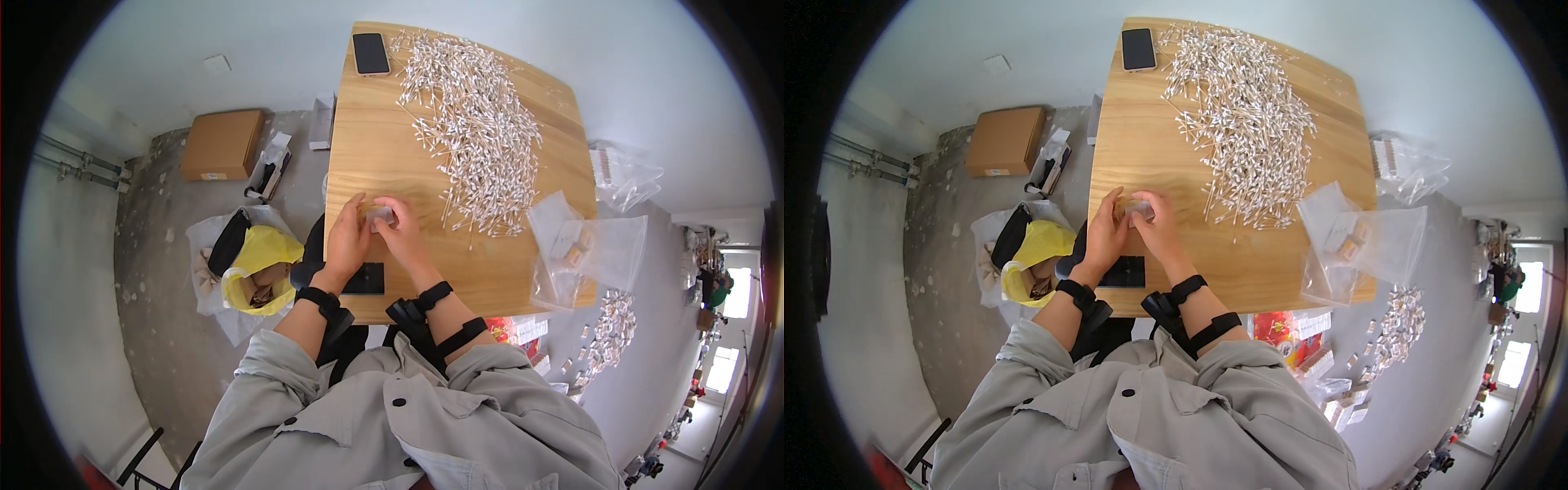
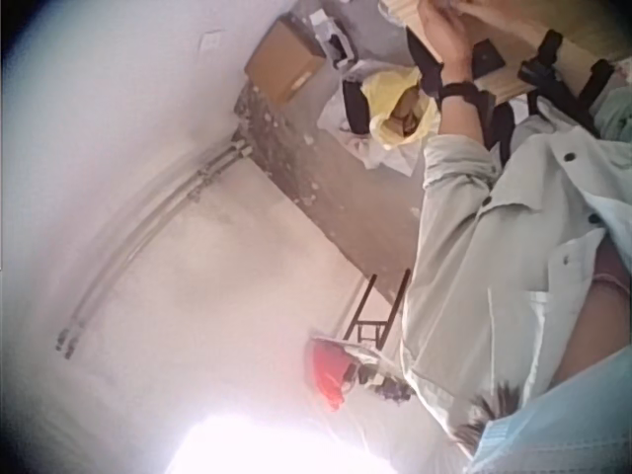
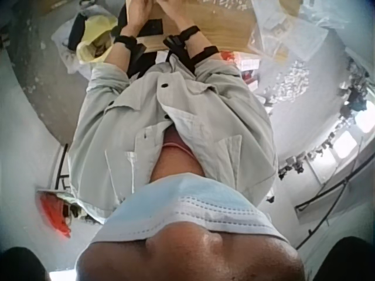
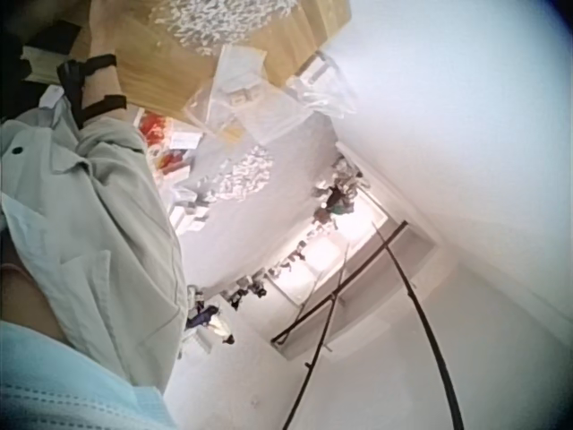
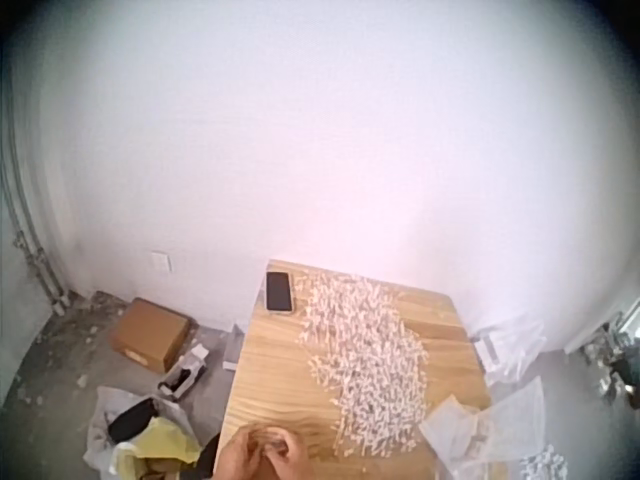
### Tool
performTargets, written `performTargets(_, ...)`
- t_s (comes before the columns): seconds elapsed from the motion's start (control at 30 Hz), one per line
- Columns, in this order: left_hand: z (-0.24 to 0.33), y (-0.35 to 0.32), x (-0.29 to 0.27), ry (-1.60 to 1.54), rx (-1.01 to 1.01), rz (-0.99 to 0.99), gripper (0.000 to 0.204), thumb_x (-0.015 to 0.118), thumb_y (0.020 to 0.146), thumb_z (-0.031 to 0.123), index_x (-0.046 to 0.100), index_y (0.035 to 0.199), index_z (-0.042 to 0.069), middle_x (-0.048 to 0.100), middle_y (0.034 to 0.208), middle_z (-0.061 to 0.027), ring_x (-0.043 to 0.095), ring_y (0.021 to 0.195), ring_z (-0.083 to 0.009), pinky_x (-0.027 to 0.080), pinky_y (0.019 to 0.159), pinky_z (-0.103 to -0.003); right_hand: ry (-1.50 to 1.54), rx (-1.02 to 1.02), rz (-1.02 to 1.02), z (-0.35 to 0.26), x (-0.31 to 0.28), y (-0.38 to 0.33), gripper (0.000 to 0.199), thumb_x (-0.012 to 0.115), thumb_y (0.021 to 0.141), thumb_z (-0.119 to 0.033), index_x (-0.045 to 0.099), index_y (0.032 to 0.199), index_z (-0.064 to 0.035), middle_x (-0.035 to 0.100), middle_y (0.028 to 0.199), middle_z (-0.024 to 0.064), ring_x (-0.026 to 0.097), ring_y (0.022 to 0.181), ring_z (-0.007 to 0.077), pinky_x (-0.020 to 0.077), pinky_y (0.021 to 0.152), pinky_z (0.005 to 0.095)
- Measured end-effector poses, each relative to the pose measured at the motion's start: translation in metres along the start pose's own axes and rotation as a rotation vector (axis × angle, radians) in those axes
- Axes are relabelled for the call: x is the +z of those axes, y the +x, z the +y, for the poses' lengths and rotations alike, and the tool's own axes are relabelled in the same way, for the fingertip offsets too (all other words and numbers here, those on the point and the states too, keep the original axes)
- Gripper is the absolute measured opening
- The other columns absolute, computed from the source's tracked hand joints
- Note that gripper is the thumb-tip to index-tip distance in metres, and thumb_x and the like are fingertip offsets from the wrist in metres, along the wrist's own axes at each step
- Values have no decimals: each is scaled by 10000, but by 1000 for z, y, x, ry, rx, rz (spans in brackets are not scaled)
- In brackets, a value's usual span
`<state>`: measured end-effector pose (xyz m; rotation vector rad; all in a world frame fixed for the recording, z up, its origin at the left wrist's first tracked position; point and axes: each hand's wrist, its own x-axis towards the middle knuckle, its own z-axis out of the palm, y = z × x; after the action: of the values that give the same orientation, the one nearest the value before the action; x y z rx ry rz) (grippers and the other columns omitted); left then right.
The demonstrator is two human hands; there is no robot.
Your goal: The recorder is packing cotton swabs into small plastic bags and then placing them into a larger bag.
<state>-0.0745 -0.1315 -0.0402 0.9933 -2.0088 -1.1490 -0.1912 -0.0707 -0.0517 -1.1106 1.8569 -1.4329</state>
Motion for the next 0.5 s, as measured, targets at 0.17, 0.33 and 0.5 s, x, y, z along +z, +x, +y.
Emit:
performTargets(0.17,-4,-7,0,97,-68,-32,440,595,813,20,494,1237,81,623,1017,-197,606,786,-324,485,712,-366,19,-85,44,4,5,-4,320,604,769,-19,597,1084,-75,527,1010,133,559,923,260,470,785,332)
performTargets(0.33,-3,-9,-2,130,62,32,402,589,809,8,513,1201,52,631,1015,-177,614,881,-343,487,767,-374,-34,-16,-21,-2,0,-11,284,606,761,-7,607,1040,-57,563,972,127,580,886,253,470,772,325)
performTargets(0.5,4,-9,1,69,166,40,369,557,803,-15,533,1169,34,616,998,-177,598,904,-353,487,774,-388,-16,-111,39,3,-2,-8,237,613,757,-11,611,992,-45,583,931,103,580,871,244,462,754,317)
